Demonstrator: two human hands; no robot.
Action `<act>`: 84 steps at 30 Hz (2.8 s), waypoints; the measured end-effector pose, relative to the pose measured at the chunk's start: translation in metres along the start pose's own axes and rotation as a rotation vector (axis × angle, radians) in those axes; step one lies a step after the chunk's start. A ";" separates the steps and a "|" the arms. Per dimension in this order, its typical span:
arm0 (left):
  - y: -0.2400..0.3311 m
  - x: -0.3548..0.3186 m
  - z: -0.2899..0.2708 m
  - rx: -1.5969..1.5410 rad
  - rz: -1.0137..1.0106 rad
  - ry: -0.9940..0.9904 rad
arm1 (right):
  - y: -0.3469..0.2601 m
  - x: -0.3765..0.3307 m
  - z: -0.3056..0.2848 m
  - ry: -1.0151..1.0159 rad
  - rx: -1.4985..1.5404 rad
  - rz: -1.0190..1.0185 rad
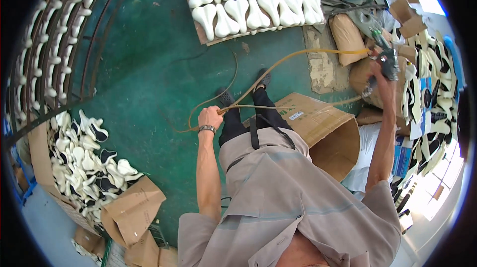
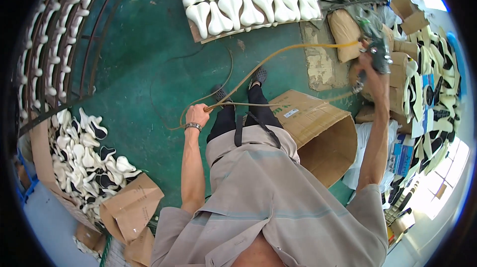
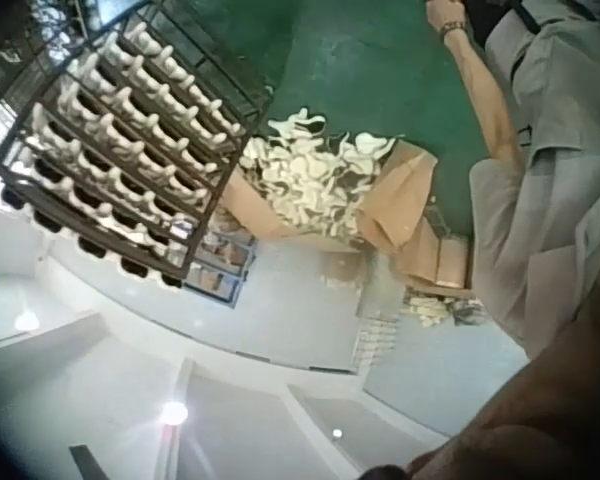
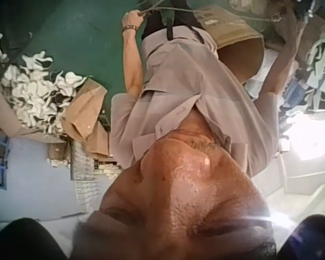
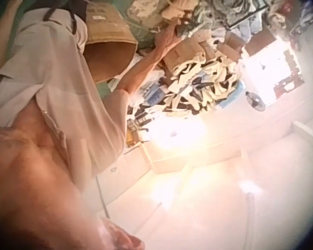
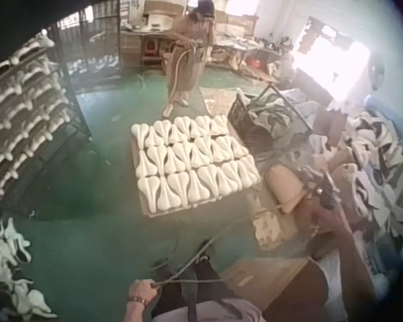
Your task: Handling foam bicycle seat pads, moving trays, and applying spray with a nozzle in a factory.
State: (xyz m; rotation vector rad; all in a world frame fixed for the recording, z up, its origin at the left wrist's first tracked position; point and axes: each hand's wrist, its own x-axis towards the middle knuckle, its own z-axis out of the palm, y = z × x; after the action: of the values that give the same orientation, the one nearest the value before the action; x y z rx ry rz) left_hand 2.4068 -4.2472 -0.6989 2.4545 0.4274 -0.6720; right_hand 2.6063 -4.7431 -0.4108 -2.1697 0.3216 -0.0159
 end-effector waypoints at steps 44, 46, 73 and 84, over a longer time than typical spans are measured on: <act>0.013 -0.037 -0.014 -0.113 -0.217 -0.089 | -0.138 0.005 0.273 -0.733 -0.418 -0.576; 0.016 -0.035 -0.016 -0.114 -0.216 -0.096 | -0.139 0.011 0.264 -0.766 -0.464 -0.562; 0.232 0.019 0.085 -0.103 -0.280 -0.071 | -0.043 0.159 0.114 -0.954 -0.508 -0.620; 0.338 0.044 0.139 -0.114 -0.330 -0.083 | 0.014 0.267 0.049 -0.966 -0.442 -0.703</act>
State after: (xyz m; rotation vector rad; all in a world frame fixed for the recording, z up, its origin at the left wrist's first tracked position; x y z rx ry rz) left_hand 2.5373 -4.5910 -0.6787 2.2603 0.8251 -0.8547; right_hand 2.8673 -4.7741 -0.4795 -2.3171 -1.0626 0.7349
